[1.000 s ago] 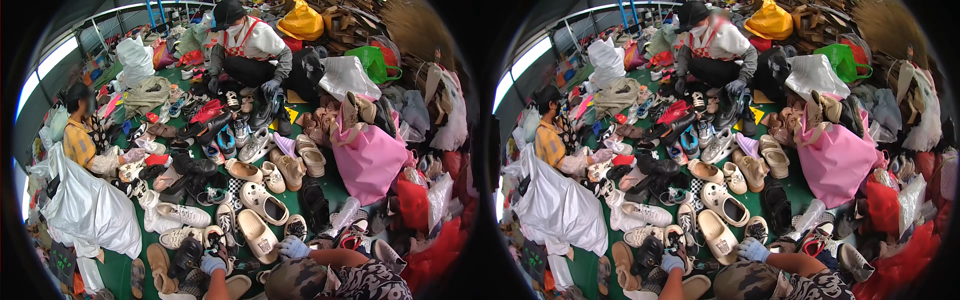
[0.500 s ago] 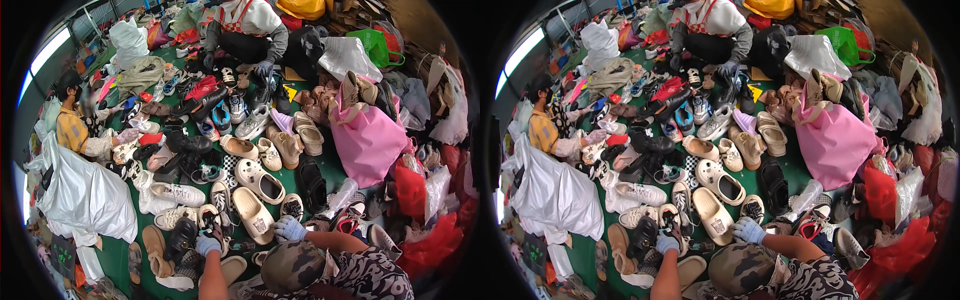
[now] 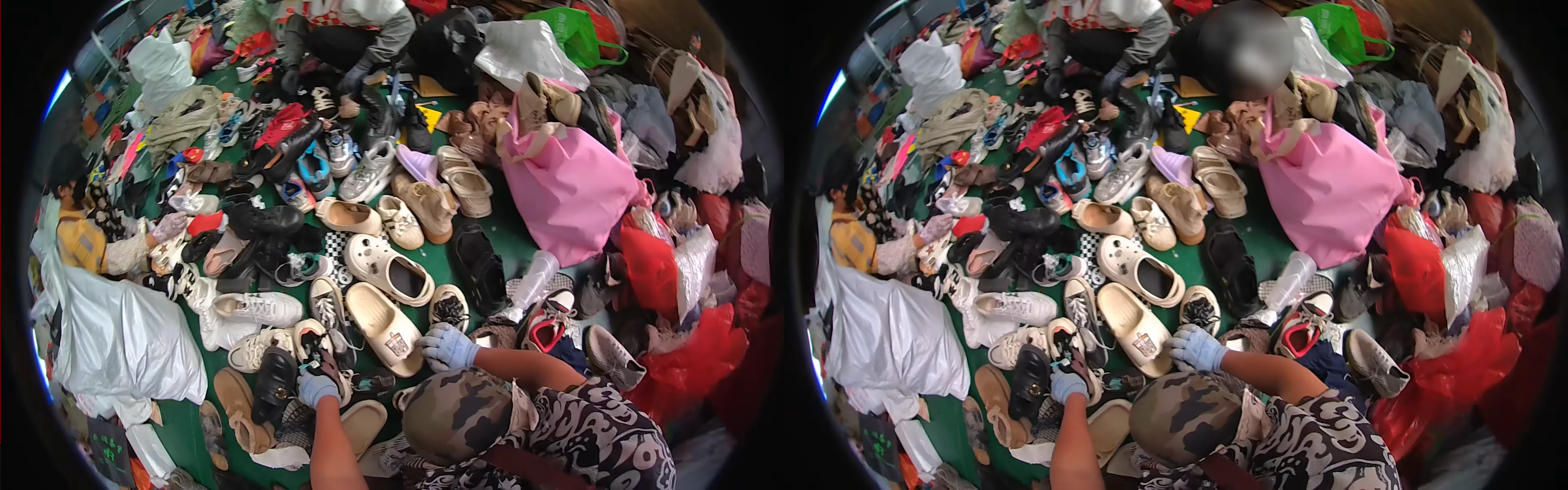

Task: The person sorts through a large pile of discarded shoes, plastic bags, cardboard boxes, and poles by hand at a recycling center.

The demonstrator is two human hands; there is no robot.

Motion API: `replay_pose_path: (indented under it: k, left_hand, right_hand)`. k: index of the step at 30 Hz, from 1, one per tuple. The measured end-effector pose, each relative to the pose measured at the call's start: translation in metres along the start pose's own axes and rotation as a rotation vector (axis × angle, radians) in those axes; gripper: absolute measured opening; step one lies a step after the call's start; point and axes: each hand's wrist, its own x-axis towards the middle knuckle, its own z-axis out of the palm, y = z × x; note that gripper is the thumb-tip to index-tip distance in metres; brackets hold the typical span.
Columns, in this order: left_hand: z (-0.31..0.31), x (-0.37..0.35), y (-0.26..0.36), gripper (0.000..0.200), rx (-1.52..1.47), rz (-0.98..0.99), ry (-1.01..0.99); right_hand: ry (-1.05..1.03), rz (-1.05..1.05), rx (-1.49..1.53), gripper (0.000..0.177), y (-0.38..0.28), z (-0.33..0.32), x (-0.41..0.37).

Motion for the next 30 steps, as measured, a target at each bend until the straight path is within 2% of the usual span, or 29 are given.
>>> replay_pose_path:
  k: [5, 7, 10, 15, 17, 18, 22, 23, 25, 26, 28, 30]
  left_hand:
    - [-0.001, 0.002, 0.001, 0.039, -0.051, -0.014, -0.080]
    - [0.034, 0.030, -0.017, 0.039, -0.079, 0.041, -0.045]
    - [0.020, 0.022, -0.013, 0.042, -0.050, 0.008, -0.067]
    - [0.004, 0.007, -0.007, 0.040, 0.042, 0.101, -0.024]
    - [-0.010, -0.007, 0.004, 0.038, -0.021, 0.086, -0.063]
    - [0.009, 0.011, -0.009, 0.037, -0.063, 0.114, -0.023]
    - [-0.003, 0.006, -0.006, 0.039, -0.075, 0.163, -0.097]
    - [0.001, 0.010, -0.007, 0.040, -0.102, 0.130, -0.130]
    - [-0.007, 0.003, 0.001, 0.041, -0.133, 0.096, -0.165]
    - [-0.012, -0.002, 0.004, 0.042, -0.123, 0.093, -0.158]
    - [-0.008, 0.000, 0.002, 0.043, -0.109, 0.090, -0.161]
    - [0.022, 0.023, -0.016, 0.043, -0.170, 0.003, -0.026]
  right_hand:
    - [0.120, 0.013, 0.035, 0.022, 0.003, 0.012, -0.010]
    - [0.129, 0.002, 0.062, 0.021, 0.001, 0.006, -0.008]
    - [0.183, -0.001, 0.091, 0.019, 0.002, 0.009, -0.010]
    - [0.175, -0.044, 0.122, 0.018, 0.007, 0.011, -0.011]
    - [0.210, -0.089, 0.118, 0.018, 0.014, 0.004, -0.005]
    - [0.228, -0.088, 0.102, 0.019, 0.022, 0.009, -0.002]
    - [0.190, -0.056, 0.054, 0.021, 0.049, -0.006, 0.013]
    - [0.046, 0.025, 0.032, 0.024, 0.049, -0.010, 0.014]
    - [0.238, 0.046, -0.076, 0.031, 0.040, -0.016, 0.013]
    - [0.235, 0.044, -0.077, 0.031, 0.036, -0.021, 0.009]
    - [0.354, 0.211, -0.129, 0.042, 0.020, -0.038, -0.012]
    - [0.360, 0.426, -0.228, 0.053, 0.000, -0.073, -0.044]
